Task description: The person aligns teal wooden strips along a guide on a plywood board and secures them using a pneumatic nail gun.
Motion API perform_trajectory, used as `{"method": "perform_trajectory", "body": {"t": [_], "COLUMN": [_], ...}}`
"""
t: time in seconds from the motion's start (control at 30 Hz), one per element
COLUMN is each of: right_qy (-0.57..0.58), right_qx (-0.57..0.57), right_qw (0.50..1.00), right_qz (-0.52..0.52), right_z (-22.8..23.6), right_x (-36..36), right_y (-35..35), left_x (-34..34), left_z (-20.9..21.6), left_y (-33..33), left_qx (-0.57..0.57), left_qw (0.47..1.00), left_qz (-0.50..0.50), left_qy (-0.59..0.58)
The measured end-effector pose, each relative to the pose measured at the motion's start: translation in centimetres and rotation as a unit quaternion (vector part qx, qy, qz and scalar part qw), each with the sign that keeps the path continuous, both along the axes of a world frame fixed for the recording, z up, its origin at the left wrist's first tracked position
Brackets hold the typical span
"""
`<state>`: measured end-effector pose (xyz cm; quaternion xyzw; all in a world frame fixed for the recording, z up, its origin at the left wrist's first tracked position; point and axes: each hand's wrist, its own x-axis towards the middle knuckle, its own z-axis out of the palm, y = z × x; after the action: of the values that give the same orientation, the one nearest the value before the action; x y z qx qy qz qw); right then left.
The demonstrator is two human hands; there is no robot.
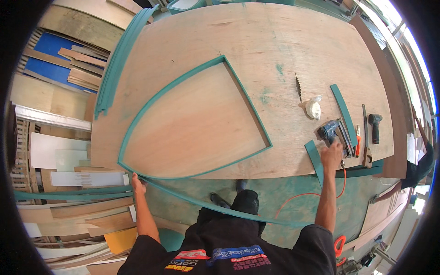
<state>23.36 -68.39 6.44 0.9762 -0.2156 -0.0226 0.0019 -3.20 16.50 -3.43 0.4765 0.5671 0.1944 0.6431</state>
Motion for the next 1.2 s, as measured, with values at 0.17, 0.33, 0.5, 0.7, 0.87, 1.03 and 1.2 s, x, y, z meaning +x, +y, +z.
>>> {"method": "perform_trajectory", "body": {"t": [0.17, 0.33, 0.5, 0.7, 0.87, 1.03, 1.2], "right_qy": [0.027, -0.041, -0.044, -0.041, 0.052, 0.091, 0.114], "right_qx": [0.366, 0.535, 0.588, 0.512, 0.430, 0.445, 0.488], "right_qw": [0.925, 0.841, 0.807, 0.855, 0.890, 0.885, 0.862], "right_qz": [0.096, 0.067, 0.012, 0.071, 0.138, 0.105, 0.074], "right_z": [-3.4, -6.8, -6.3, -5.0, -4.9, -2.6, -3.2], "right_x": [-2.9, -2.1, -1.5, -1.4, 1.5, 1.7, 2.7], "right_y": [13.9, 18.9, 20.5, 19.1, 18.6, 19.2, 17.7], "left_x": [1.6, 2.8, 1.1, 2.9, 1.5, 1.6, 2.2], "left_z": [-0.1, -0.2, 0.3, 0.9, -0.4, -0.9, -1.4], "left_y": [-1.1, -2.1, -1.4, -3.3, -1.0, -1.0, -1.3], "left_qx": [0.002, -0.010, 0.004, 0.025, 0.002, 0.006, -0.018], "left_qw": [1.000, 1.000, 1.000, 1.000, 1.000, 1.000, 0.999], "left_qz": [0.011, 0.012, 0.001, 0.010, 0.007, 0.017, -0.004], "left_qy": [0.024, 0.025, 0.024, 0.014, 0.016, -0.002, -0.042]}}
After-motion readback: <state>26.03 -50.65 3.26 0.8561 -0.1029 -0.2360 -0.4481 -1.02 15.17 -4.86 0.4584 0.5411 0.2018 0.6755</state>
